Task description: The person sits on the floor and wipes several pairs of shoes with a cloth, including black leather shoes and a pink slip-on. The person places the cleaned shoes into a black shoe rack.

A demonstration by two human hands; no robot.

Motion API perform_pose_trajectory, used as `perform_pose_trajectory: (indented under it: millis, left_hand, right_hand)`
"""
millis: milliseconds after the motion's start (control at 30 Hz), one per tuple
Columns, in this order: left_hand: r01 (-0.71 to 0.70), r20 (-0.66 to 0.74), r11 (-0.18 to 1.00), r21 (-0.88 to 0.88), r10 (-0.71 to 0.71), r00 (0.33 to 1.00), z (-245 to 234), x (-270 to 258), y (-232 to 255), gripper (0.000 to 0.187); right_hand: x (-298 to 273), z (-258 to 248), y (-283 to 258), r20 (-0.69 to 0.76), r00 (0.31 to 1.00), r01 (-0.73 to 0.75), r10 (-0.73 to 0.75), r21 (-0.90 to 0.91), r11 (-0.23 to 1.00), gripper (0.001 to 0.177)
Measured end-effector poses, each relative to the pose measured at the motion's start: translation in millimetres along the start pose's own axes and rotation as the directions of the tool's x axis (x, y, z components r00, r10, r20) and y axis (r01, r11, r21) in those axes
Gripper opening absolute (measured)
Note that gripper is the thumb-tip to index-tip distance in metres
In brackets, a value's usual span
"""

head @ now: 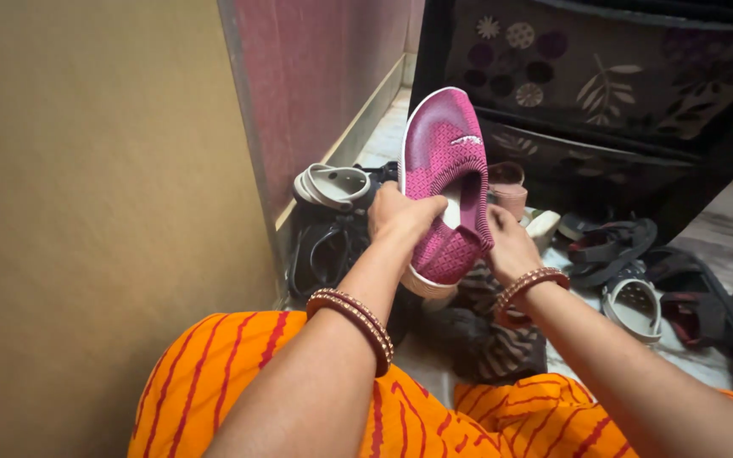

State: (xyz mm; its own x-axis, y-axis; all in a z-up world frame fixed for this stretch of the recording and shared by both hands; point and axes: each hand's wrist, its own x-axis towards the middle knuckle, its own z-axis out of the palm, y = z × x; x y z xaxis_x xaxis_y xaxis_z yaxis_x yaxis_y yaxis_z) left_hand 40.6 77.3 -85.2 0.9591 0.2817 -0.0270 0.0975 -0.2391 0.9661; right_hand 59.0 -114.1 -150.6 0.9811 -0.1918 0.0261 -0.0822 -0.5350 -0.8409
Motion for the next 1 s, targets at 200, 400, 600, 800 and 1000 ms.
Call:
perform_pose_trajectory:
  millis: [200,400,600,800,1000]
  left_hand:
    - [0.026,-0.003,1.0,0.009,-0.026,1.0,-6.7,-1.8,-3.4,0.078]
    - [-0.009,0.028,0.998,0.064,0.007,1.0,-7.6,-3.9,-4.3,0.094]
    - [-0.089,-0.054,0.995,0.047,0.092,0.994,-6.9,-9.6,-1.4,0.076]
    - [-0.022,-0.04,0.994,0.103,0.026,0.999,-10.0,-11.8,0.9,0.073]
    - [0.03,-0.021,0.996,0.08,-0.028,0.999,-8.3,-4.8,-6.1,0.077]
  right_hand:
    - [-6.3,-9.5,51.3,0.184,0.981,0.18,-0.068,-0.711,0.68,0.104]
    - [-30.8,0.2,77.0,0.297,0.933,0.173,0.204,-0.866,0.469,0.12]
    - [-34.4,0.3,76.4,0.216,0.976,0.178,0.011,-0.83,0.528,0.103]
    - [-35.4,-1.3,57.1,0.35,0.925,0.369,-0.148,-0.735,0.57,0.09]
    - [-46.4,9.3,53.2,0.428,0.894,0.317,0.136,-0.817,0.482,0.057]
